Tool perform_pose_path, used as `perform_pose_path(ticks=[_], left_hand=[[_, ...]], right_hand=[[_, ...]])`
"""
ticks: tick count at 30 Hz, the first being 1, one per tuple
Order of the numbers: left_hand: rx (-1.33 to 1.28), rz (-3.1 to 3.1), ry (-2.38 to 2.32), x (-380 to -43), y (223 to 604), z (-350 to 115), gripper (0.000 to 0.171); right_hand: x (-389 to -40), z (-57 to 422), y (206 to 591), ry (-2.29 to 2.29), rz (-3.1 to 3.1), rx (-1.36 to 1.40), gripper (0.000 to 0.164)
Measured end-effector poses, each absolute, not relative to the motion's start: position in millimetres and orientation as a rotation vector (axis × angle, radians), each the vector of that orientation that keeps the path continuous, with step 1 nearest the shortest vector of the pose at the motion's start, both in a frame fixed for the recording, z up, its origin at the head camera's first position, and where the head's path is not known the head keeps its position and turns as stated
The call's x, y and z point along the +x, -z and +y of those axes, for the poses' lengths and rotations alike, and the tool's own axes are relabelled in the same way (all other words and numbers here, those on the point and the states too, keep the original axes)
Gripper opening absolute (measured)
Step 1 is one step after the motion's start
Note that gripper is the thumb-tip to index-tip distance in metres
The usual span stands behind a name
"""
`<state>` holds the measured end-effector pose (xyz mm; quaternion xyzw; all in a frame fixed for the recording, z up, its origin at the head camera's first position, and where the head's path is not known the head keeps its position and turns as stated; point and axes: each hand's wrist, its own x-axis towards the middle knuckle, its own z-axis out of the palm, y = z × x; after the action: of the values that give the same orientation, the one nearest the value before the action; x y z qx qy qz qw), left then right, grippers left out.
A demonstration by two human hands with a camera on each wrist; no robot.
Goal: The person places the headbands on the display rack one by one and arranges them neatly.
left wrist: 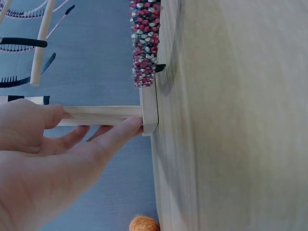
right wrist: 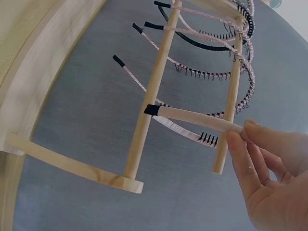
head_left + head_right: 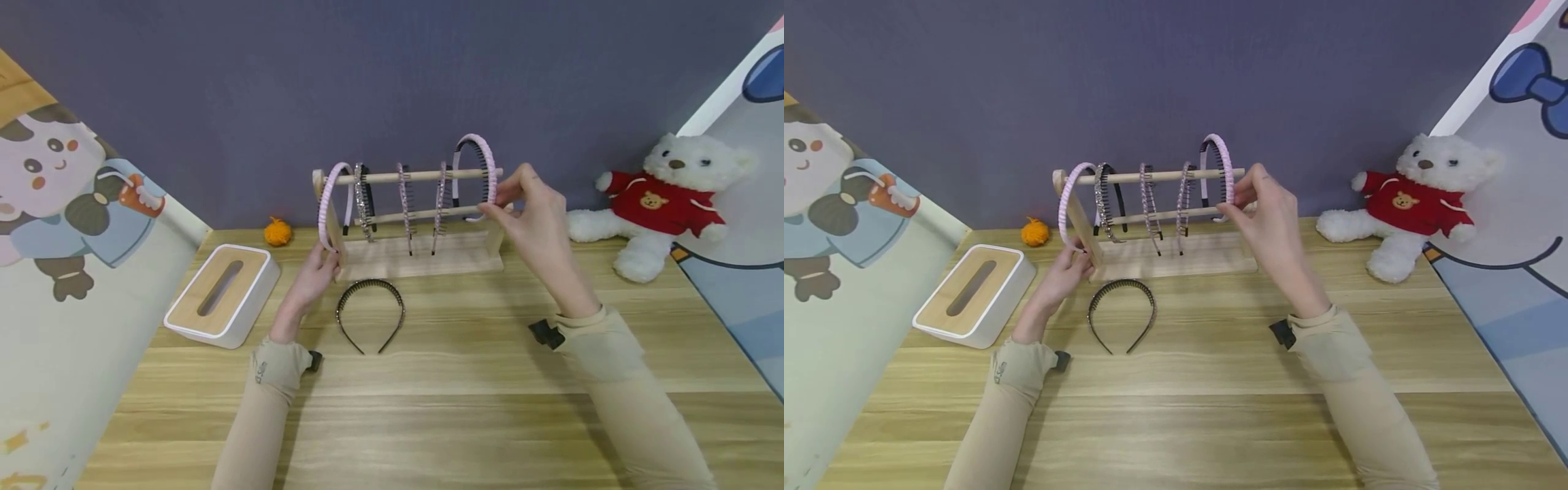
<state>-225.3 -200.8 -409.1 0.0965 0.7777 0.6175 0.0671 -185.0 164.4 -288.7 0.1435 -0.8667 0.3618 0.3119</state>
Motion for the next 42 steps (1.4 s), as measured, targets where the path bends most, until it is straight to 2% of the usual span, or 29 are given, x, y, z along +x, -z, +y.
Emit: perform_pose_path(ticks=[30,42], left_hand=[[0.269,2.368,-1.824,-223.0,409.2,-204.5,0.061],[0.282,2.351,-1.854,-223.9,406.9,-201.5,0.062]], right_hand=[[-188.5,152.8,316.1,-1.047,-2.348,0.430,0.037],[-174.4,158.9,313.3,-1.076,-2.362,0.384,0.041]])
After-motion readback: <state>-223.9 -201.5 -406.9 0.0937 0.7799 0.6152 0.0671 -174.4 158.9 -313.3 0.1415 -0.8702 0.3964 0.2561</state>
